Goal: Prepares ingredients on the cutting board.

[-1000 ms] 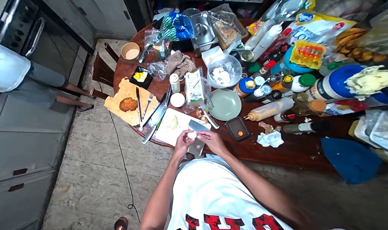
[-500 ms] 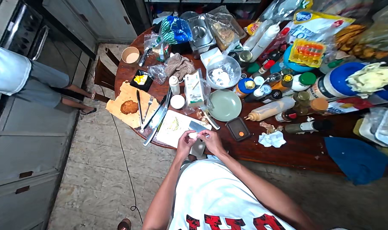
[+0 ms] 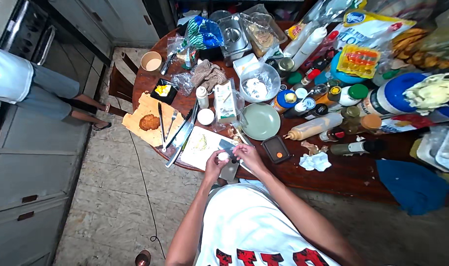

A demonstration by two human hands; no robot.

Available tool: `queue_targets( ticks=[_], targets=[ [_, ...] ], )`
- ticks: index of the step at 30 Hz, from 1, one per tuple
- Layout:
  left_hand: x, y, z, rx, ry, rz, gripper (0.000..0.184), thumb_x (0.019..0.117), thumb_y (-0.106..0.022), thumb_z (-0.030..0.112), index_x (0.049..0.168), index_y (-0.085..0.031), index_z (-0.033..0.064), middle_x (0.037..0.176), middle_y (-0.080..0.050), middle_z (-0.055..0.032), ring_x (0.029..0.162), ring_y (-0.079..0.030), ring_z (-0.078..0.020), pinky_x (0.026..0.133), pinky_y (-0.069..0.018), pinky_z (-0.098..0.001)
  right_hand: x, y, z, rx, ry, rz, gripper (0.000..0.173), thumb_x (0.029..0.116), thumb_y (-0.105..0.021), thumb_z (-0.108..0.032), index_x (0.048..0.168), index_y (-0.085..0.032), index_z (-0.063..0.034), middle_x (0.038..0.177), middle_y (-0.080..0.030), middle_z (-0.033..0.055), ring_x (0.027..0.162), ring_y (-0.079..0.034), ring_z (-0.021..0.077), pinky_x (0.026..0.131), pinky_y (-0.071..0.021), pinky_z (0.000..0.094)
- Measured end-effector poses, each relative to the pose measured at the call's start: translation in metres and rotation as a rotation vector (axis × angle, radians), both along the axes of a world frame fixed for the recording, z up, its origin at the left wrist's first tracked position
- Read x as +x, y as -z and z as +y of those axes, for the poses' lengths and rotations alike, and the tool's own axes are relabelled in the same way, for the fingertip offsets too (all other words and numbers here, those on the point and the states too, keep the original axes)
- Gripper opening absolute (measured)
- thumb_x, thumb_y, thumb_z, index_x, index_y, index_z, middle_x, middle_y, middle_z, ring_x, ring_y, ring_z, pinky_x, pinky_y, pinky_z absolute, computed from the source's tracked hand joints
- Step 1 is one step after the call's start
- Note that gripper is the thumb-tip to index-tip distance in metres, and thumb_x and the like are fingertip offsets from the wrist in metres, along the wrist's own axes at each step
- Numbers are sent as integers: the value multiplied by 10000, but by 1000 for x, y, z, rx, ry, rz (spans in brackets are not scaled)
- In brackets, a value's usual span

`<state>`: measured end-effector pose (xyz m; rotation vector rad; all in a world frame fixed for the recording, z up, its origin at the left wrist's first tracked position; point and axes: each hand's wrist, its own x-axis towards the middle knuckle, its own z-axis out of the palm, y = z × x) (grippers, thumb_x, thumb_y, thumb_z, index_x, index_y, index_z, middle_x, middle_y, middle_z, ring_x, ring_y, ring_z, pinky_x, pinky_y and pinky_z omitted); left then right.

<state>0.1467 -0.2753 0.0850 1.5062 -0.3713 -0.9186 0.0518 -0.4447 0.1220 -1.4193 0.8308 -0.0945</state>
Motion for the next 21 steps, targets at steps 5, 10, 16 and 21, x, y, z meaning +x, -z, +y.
queue_targets(
  ticks=[5, 10, 16, 21],
  targets=[
    [0, 4, 4, 12, 4, 52, 507, 928, -713, 48, 1410, -558, 30, 1351, -627, -144, 1007, -702, -223, 881, -609, -391, 11, 16, -23, -20, 25, 111, 165, 987, -676, -113, 1079, -702, 22, 947, -745, 112, 816, -726, 161, 790, -617, 318],
    [0, 9, 4, 100, -12, -5, 610, 891, -758, 82, 1438, -493, 24, 1282, -639, -160, 956, -696, -215, 821, -612, -375, 21, 23, -25, -218, -238, 114, 210, 984, -698, -234, 1093, -758, -65, 1039, -758, 76, 928, -731, 165, 894, -614, 383],
    [-1, 10, 1, 115, -12, -38, 505, 898, -758, 100, 1354, -565, 0, 1177, -688, -143, 880, -702, -184, 813, -608, -353, 17, 17, 2, -375, -415, 66, 265, 964, -709, -336, 1085, -776, -110, 1078, -727, 50, 989, -691, 124, 903, -586, 313],
    [-2, 12, 0, 162, 4, -61, 490, 890, -766, 108, 1338, -588, 22, 1195, -681, -136, 890, -701, -186, 807, -609, -353, 16, 22, 8, -449, -415, 108, 221, 1005, -646, -264, 1052, -772, -88, 1052, -732, 67, 988, -692, 148, 933, -567, 333]
  ],
)
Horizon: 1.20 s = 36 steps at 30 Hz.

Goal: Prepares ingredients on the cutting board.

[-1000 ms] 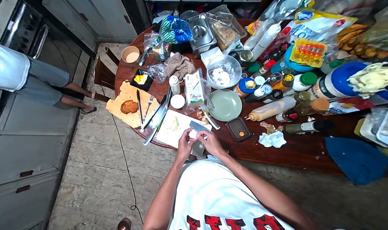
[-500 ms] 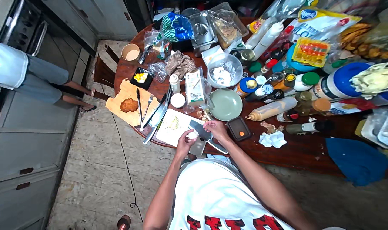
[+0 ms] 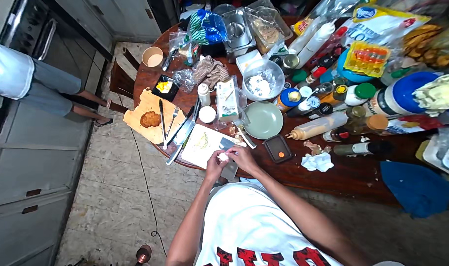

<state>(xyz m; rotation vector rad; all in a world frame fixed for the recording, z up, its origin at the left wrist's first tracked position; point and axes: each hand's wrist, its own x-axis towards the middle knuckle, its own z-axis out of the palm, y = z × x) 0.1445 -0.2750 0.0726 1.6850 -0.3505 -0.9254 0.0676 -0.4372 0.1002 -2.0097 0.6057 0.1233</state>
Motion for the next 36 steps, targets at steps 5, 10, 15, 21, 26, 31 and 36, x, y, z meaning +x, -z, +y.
queue_targets(
  ticks=[5, 10, 15, 21, 26, 31, 36],
  targets=[
    [0, -3, 4, -95, -17, 81, 516, 889, -754, 57, 1360, -552, 2, 1233, -656, -153, 956, -695, -213, 830, -611, -372, 9, -3, -16, 69, 80, 99, 269, 1042, -587, -259, 1125, -723, -42, 1109, -711, 138, 1029, -689, 235, 967, -559, 429],
    [2, -1, 6, -227, -83, 188, 512, 972, -646, 86, 1454, -499, -2, 1302, -628, -182, 982, -689, -239, 895, -590, -413, 23, 14, -44, 31, 204, 148, 221, 1027, -631, -227, 1091, -750, -52, 1061, -736, 153, 970, -711, 288, 938, -565, 516],
    [3, 2, 5, -287, -284, 459, 362, 1083, -429, 83, 1409, -487, -61, 1260, -627, -223, 1036, -695, -280, 946, -586, -430, 37, 31, -72, -25, 178, 159, 274, 1065, -553, -233, 1098, -765, -64, 1060, -733, 205, 997, -700, 383, 926, -532, 625],
    [7, 6, 9, -220, -372, 503, 307, 1051, -534, 115, 1313, -575, -39, 1217, -648, -156, 1064, -642, -214, 941, -540, -385, 56, 51, -103, -99, 287, 205, 236, 855, -825, -221, 960, -745, -25, 929, -726, 192, 923, -694, 382, 862, -542, 630],
    [7, 1, 8, -279, -438, 599, 273, 1035, -546, 60, 1294, -531, -24, 1106, -659, -145, 913, -666, -194, 870, -571, -360, 49, 53, -108, -196, 259, 190, 230, 1002, -634, -240, 1038, -772, -60, 1048, -731, 204, 1034, -687, 403, 914, -527, 646],
    [10, -6, 5, -338, -352, 626, 400, 1065, -464, 71, 1459, -485, 10, 1310, -614, -192, 1092, -660, -254, 996, -543, -408, 28, 19, -73, 80, 178, 104, 261, 1034, -627, -298, 1146, -729, -86, 1035, -737, 150, 908, -718, 301, 849, -588, 552],
    [7, -7, -2, -361, -297, 619, 425, 1026, -534, 19, 1441, -460, -35, 1289, -624, -210, 1122, -663, -285, 1021, -544, -443, 4, -5, -23, 327, 114, 43, 419, 926, -752, -425, 1148, -734, -71, 1053, -740, 96, 900, -710, 185, 822, -604, 393]
  ],
)
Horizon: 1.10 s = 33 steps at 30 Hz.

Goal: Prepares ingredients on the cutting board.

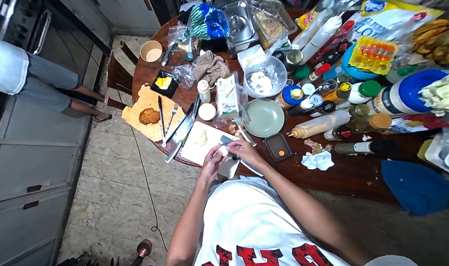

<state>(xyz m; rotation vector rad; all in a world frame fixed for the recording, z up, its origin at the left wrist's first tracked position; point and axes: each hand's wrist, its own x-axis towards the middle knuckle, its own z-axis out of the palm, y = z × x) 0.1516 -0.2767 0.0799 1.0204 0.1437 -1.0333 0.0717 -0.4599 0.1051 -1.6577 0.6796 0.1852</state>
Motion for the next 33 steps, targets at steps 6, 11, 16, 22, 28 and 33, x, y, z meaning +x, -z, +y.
queue_targets(
  ticks=[6, 11, 16, 22, 28, 33],
  targets=[
    [-4, 3, -4, 2, 27, -61, 437, 1001, -544, -23, 1428, -459, -59, 1242, -643, -203, 1069, -678, -265, 982, -561, -430, -8, 6, 18, 0, 95, 0, 304, 928, -765, -299, 1058, -745, -25, 982, -744, 101, 863, -713, 164, 836, -603, 362],
    [-4, 7, 2, -9, 38, -92, 453, 998, -536, -22, 1438, -442, -71, 1279, -629, -222, 1116, -665, -290, 1007, -549, -449, -11, 9, 13, 54, 23, -6, 331, 1057, -570, -295, 1091, -736, -10, 932, -731, 90, 813, -697, 141, 796, -595, 331],
    [-6, 4, 4, 14, 91, -198, 452, 953, -588, -46, 1390, -481, -79, 1304, -613, -218, 1086, -676, -294, 979, -570, -457, -8, 14, 21, 65, 75, -6, 335, 1005, -656, -331, 1027, -708, 0, 886, -706, 98, 768, -680, 154, 763, -591, 347],
    [-2, 26, 20, 186, 196, -377, 469, 954, -630, 21, 1405, -513, -34, 1239, -637, -186, 1037, -679, -259, 927, -590, -441, -26, 41, 3, -237, -112, 227, 337, 1064, -531, -270, 1136, -697, 14, 1122, -705, 185, 1071, -681, 283, 998, -538, 465],
    [4, 86, 39, 493, 334, -623, 383, 947, -652, 60, 1317, -586, -14, 1158, -682, -173, 959, -700, -221, 874, -597, -395, -85, 101, 6, -566, -232, 411, 700, 868, -816, -391, 1375, -521, -10, 1379, -567, 248, 1272, -573, 416, 1067, -489, 559],
    [9, 109, 42, 569, 399, -851, 352, 950, -662, 86, 1288, -634, -6, 1191, -644, -194, 1005, -685, -240, 917, -591, -380, -107, 115, 9, -587, -294, 309, 620, 938, -664, -101, 1508, -424, -59, 1401, -576, 233, 1320, -556, 395, 1117, -461, 511]
  ],
)
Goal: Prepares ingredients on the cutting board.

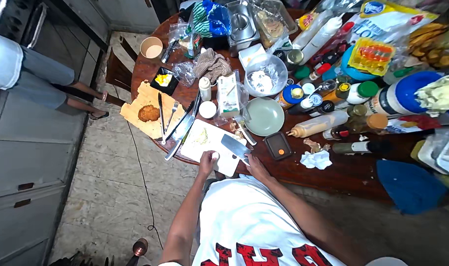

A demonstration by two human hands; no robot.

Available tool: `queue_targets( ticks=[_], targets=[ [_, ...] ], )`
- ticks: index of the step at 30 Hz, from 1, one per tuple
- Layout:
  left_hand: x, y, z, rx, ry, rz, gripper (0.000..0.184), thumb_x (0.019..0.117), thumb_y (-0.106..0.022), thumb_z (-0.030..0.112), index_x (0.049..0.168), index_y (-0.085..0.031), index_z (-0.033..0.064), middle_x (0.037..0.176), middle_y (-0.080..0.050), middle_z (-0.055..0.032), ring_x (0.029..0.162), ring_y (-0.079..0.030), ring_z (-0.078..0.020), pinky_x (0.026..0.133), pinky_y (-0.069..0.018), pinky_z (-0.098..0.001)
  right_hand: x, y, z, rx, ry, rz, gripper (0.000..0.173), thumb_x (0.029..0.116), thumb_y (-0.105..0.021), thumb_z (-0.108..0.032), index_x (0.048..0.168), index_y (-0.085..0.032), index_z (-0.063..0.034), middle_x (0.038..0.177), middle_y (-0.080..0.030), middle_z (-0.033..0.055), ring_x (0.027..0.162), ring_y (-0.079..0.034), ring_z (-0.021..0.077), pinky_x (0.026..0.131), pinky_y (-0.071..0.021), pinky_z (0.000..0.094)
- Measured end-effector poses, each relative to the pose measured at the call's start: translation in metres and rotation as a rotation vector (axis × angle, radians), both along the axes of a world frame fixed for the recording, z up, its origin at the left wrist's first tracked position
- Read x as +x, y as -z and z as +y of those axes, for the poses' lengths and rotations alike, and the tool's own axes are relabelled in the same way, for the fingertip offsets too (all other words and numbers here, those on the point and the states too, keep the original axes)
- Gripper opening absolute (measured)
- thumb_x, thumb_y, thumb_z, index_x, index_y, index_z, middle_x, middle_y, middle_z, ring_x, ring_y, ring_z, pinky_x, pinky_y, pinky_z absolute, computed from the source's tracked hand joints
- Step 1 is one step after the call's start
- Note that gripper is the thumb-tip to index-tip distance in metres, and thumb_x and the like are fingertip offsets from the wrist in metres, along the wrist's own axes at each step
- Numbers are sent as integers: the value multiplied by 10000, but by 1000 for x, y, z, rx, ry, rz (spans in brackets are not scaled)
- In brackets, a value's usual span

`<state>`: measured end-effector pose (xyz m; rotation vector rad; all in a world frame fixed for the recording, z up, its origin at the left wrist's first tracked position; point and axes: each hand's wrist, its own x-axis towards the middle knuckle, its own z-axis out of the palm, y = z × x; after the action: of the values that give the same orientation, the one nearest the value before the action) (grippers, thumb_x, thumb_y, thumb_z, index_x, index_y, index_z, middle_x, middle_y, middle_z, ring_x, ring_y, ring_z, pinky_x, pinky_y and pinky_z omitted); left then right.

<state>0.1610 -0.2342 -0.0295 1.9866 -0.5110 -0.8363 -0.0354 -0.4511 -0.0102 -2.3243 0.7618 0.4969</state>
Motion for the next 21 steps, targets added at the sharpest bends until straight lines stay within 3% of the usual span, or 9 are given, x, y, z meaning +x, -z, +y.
queue_targets(
  ticks=[3, 5, 7, 10, 13, 15, 18, 21],
  targets=[
    [1, 1, 4, 130, 13, -165, 333, 980, -651, 167, 1282, -651, 28, 1257, -605, -216, 1027, -670, -272, 930, -580, -408, -1, -17, -3, -1, 19, -10, 618, 930, -617, -111, 1521, -437, -80, 1441, -556, 216, 1321, -557, 374, 1109, -465, 498],
    [1, -1, 7, 172, 30, -263, 304, 993, -626, 173, 1268, -664, 49, 1276, -607, -205, 1095, -651, -295, 978, -558, -430, -2, -33, -5, -7, 45, -14, 543, 964, -576, -163, 1496, -470, -119, 1416, -586, 181, 1232, -629, 351, 1028, -524, 520],
    [-2, -4, 11, 172, 74, -346, 261, 1002, -600, 148, 1234, -681, 59, 1270, -628, -177, 1147, -639, -297, 1011, -542, -426, -4, -45, -5, -38, 49, -6, 431, 1042, -490, -306, 1450, -526, -171, 1296, -674, 141, 1103, -696, 331, 928, -562, 543],
    [-5, -4, 14, 178, 180, -455, 256, 1029, -530, 127, 1221, -687, 63, 1294, -641, -145, 1203, -616, -293, 1042, -517, -415, -1, -57, 1, -9, 23, 39, 467, 1094, -389, -478, 1426, -578, -209, 1173, -725, 140, 1084, -703, 341, 941, -551, 557],
    [-9, -6, 10, 218, 317, -517, 297, 1051, -499, 134, 1292, -658, 65, 1390, -605, -126, 1272, -582, -289, 1074, -495, -405, 5, -57, 8, -23, -78, 96, 424, 1106, -379, -404, 1422, -589, -214, 1187, -720, 149, 1096, -698, 360, 941, -549, 566],
    [-12, -7, 4, 280, 351, -525, 309, 1049, -527, 176, 1311, -647, 66, 1413, -593, -128, 1286, -575, -304, 1074, -497, -410, 9, -56, 13, -61, -134, 123, 393, 1098, -392, -324, 1395, -597, -168, 1170, -716, 171, 1063, -704, 386, 903, -561, 574],
    [-17, -5, -4, 341, 294, -490, 315, 1046, -544, 187, 1314, -641, 52, 1393, -594, -155, 1246, -590, -334, 1060, -500, -434, 19, -60, 14, -100, -205, 174, 359, 1063, -420, -220, 1339, -577, -52, 1136, -698, 221, 1028, -705, 417, 859, -566, 582],
    [-20, 0, -7, 332, 266, -491, 308, 1052, -504, 118, 1317, -637, 36, 1399, -598, -154, 1254, -587, -338, 1070, -492, -427, 28, -63, 12, -90, -273, 229, 423, 1040, -456, -191, 1418, -504, -6, 1158, -682, 254, 1054, -691, 439, 882, -553, 592]
  ],
)
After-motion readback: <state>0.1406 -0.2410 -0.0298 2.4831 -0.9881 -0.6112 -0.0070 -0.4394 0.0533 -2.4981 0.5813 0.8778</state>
